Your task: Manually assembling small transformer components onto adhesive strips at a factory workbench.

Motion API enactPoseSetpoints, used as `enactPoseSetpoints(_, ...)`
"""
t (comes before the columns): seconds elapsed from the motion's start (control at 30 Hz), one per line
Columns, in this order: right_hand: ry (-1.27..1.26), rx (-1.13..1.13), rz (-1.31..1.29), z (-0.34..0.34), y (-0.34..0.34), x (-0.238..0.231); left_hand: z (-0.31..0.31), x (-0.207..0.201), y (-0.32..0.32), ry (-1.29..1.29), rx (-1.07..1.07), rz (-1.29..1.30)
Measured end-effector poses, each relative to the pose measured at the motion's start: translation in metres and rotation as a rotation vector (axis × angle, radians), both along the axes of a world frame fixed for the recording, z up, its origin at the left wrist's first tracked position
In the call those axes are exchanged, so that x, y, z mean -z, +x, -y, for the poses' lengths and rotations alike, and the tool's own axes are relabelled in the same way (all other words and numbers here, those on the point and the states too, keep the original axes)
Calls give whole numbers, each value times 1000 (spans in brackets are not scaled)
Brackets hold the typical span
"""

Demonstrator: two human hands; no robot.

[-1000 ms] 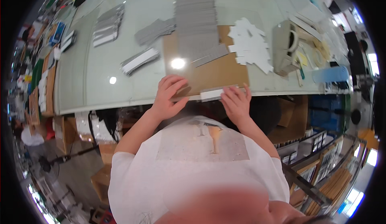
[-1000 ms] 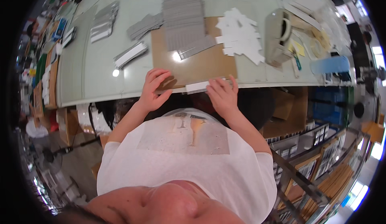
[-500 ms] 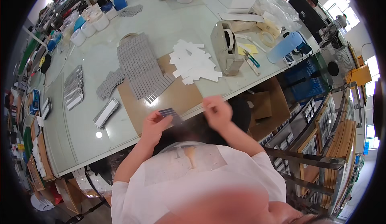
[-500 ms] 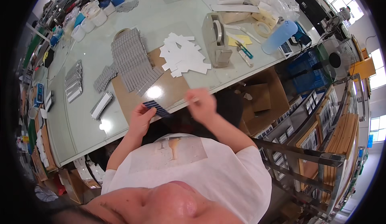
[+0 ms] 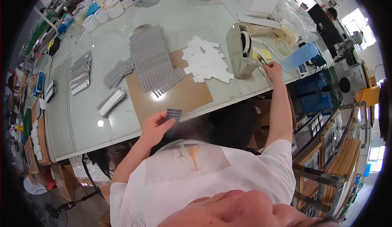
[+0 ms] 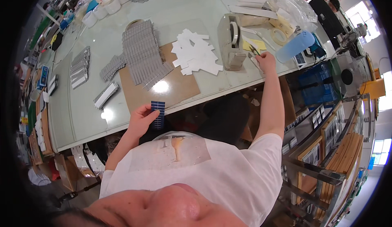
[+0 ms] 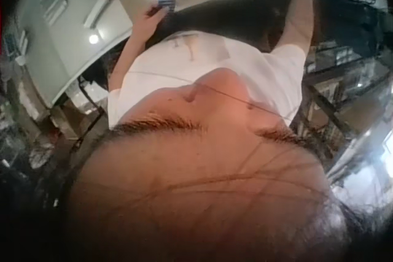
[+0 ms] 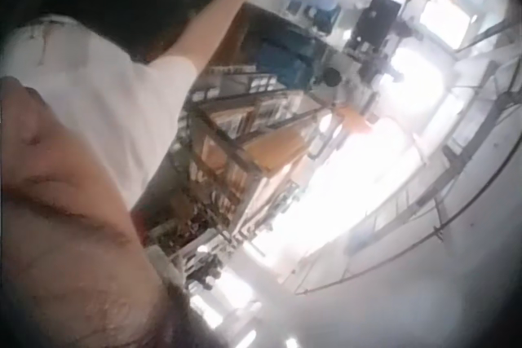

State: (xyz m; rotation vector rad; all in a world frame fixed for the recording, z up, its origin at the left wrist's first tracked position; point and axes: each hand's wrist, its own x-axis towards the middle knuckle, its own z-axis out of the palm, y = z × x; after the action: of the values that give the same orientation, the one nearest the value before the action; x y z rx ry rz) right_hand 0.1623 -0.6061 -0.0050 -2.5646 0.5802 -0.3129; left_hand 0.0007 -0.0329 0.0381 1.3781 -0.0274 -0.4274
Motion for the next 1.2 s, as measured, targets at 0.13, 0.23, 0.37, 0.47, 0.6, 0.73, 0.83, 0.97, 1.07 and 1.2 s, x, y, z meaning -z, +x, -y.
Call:
enactPoseSetpoints(0.13, 263, 130, 418, 23, -14, 19, -1, -8, 8, 53, 71, 8)
enactPoseSetpoints(0.23, 784, -14, 721, -74, -60, -26, -12, -2, 11, 112, 69, -55)
enactPoseSetpoints(0.37, 1177, -230, 188, -189, -144, -42, -7, -13, 16, 58, 112, -90)
enactPoseSetpoints(0.47, 1133, -449, -240, -254, -166, -30, -6, -17, 19, 50, 180, -92)
enactPoseSetpoints(0.6, 1333, -393, -347, -315, -173, -43, -6, -15, 16, 82, 243, -54)
enactPoseSetpoints(0.73, 1319, -448, -352, -324, -173, -39, -10, -20, 13, 92, 230, -35)
enactPoseSetpoints(0.83, 1313, -484, -368, -326, -171, -40, -16, -18, 12, 103, 236, -73)
enactPoseSetpoints(0.97, 1304, -475, -376, -334, -171, -43, -16, -23, 12, 104, 242, -66)
enactPoseSetpoints(1.07, 1304, -455, -367, -336, -170, -44, -14, -24, 11, 90, 222, -49)
enactPoseSetpoints(1.2, 1292, -448, -366, -332, -171, -34, -15, -23, 12, 120, 220, -50)
